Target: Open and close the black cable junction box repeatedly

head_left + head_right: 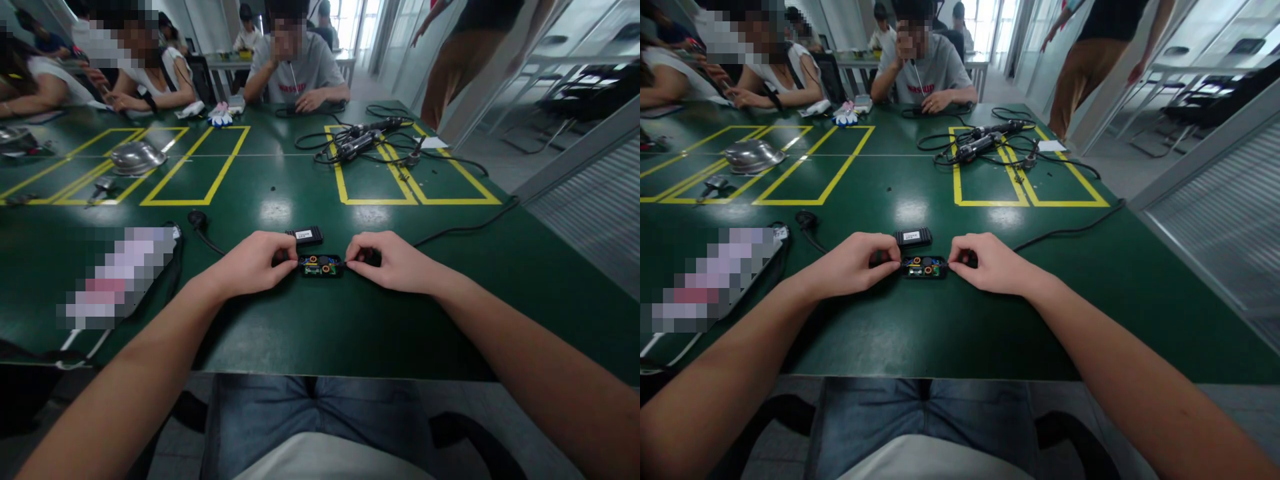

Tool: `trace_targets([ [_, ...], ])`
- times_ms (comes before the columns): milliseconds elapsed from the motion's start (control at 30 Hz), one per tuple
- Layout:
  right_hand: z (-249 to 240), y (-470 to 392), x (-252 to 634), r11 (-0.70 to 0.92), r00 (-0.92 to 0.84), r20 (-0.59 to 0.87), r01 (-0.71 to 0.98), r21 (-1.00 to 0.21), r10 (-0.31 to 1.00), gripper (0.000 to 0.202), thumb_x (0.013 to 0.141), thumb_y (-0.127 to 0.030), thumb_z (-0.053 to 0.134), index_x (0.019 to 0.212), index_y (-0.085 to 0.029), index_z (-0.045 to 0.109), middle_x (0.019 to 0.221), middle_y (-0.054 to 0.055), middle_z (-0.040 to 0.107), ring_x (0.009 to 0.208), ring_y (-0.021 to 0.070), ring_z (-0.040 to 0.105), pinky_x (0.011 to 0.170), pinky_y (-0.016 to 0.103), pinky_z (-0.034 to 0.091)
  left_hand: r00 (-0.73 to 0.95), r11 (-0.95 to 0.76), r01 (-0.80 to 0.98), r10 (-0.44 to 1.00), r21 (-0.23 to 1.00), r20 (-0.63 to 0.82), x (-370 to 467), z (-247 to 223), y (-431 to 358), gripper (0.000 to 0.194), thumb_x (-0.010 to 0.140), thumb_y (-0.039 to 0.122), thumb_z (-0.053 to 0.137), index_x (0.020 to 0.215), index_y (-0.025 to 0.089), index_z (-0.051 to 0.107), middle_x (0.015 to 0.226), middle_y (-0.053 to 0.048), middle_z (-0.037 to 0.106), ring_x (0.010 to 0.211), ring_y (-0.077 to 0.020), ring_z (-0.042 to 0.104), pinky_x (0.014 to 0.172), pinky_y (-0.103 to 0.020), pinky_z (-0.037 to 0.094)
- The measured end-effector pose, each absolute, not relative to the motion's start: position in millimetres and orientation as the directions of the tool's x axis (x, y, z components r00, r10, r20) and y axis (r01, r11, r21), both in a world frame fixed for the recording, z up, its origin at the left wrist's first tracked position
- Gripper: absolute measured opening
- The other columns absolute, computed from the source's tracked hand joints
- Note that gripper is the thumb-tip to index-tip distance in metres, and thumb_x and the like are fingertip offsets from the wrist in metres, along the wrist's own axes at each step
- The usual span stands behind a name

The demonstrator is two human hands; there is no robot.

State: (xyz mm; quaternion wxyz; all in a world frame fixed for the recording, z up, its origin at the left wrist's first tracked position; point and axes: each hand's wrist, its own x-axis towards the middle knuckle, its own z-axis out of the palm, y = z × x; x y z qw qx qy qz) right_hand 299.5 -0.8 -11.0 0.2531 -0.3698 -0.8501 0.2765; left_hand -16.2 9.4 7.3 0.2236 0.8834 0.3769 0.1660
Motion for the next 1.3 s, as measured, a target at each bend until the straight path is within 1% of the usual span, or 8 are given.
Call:
trace_targets([
  [233,-13,-2,297,0.581,-0.597,0.23,0.501,-0.642,0.769,0.008,0.096,-0.025,0.068,0.09,-0.023,0.073,0.081,0.002,0.075,0.072,0.0177,0.064,0.069,0.032,0.049,0.7,-0.707,0.539,0.678,0.457,0.225,-19,6,13,0.012,0.097,0.024,0.069,0.086,0.021,0.072,0.1,-0.007,0.075,0.093,-0.0235,0.071,0.088,-0.038,0.053],
  [367,-12,-3,296,0.577,-0.595,0.237,0.482,-0.66,0.768,0.013,0.097,-0.024,0.068,0.105,-0.022,0.079,0.085,0.003,0.076,0.073,0.0187,0.066,0.069,0.032,0.051,0.68,-0.717,0.534,0.679,0.448,0.277,-17,2,11,0.011,0.097,0.024,0.066,0.091,0.021,0.076,0.109,-0.008,0.076,0.105,-0.0272,0.074,0.098,-0.044,0.059],
  [500,-12,-3,297,0.597,-0.6,0.27,0.451,-0.663,0.753,0.014,0.097,-0.022,0.071,0.103,-0.023,0.083,0.095,0.005,0.082,0.075,0.0187,0.068,0.071,0.033,0.054,0.582,-0.683,0.608,0.731,0.406,0.356,-11,-7,13,0.029,0.101,0.023,0.064,0.121,0.02,0.084,0.138,-0.013,0.079,0.132,-0.0326,0.072,0.12,-0.055,0.057],
  [600,-15,-2,296,0.616,-0.598,0.3,0.436,-0.657,0.743,0.011,0.097,-0.024,0.072,0.098,-0.023,0.083,0.095,0.006,0.082,0.073,0.0182,0.067,0.071,0.033,0.055,0.478,-0.583,0.703,0.811,0.407,0.336,-7,-14,19,0.049,0.106,0.026,0.068,0.153,0.018,0.076,0.156,-0.017,0.076,0.147,-0.0357,0.068,0.13,-0.06,0.051],
  [767,-18,-3,292,0.603,-0.577,0.306,0.437,-0.668,0.757,0.009,0.098,-0.028,0.075,0.092,-0.024,0.08,0.093,0.006,0.082,0.075,0.0192,0.069,0.071,0.034,0.055,0.386,-0.457,0.772,0.889,0.441,0.245,-3,-16,24,0.06,0.102,0.025,0.079,0.162,0.021,0.072,0.14,-0.013,0.085,0.134,-0.034,0.076,0.122,-0.055,0.058],
  [933,-16,-5,290,0.58,-0.561,0.285,0.461,-0.672,0.777,0.002,0.095,-0.025,0.072,0.097,-0.025,0.071,0.091,0.004,0.079,0.074,0.0195,0.066,0.071,0.035,0.053,0.459,-0.572,0.678,0.82,0.462,0.343,-7,-7,16,0.048,0.105,0.032,0.075,0.152,0.02,0.078,0.131,-0.012,0.086,0.125,-0.0319,0.075,0.112,-0.051,0.061],
  [1100,-12,-7,293,0.505,-0.528,0.251,0.417,-0.756,0.811,0.039,0.079,-0.016,0.07,0.111,-0.029,0.051,0.1,0.002,0.078,0.077,0.02,0.063,0.073,0.035,0.052,0.602,-0.705,0.511,0.702,0.492,0.38,-9,3,3,0.045,0.107,0.04,0.071,0.146,0.02,0.081,0.132,-0.013,0.082,0.121,-0.0304,0.074,0.112,-0.05,0.059],
  [1300,-10,-8,292,0.547,-0.569,0.254,0.432,-0.717,0.782,0.055,0.076,-0.015,0.071,0.128,-0.028,0.059,0.112,0.005,0.079,0.084,0.0223,0.066,0.081,0.039,0.055,0.668,-0.697,0.508,0.689,0.506,0.28,-6,2,1,0.04,0.103,0.036,0.073,0.14,0.025,0.083,0.131,-0.011,0.081,0.12,-0.0303,0.074,0.113,-0.05,0.058],
])
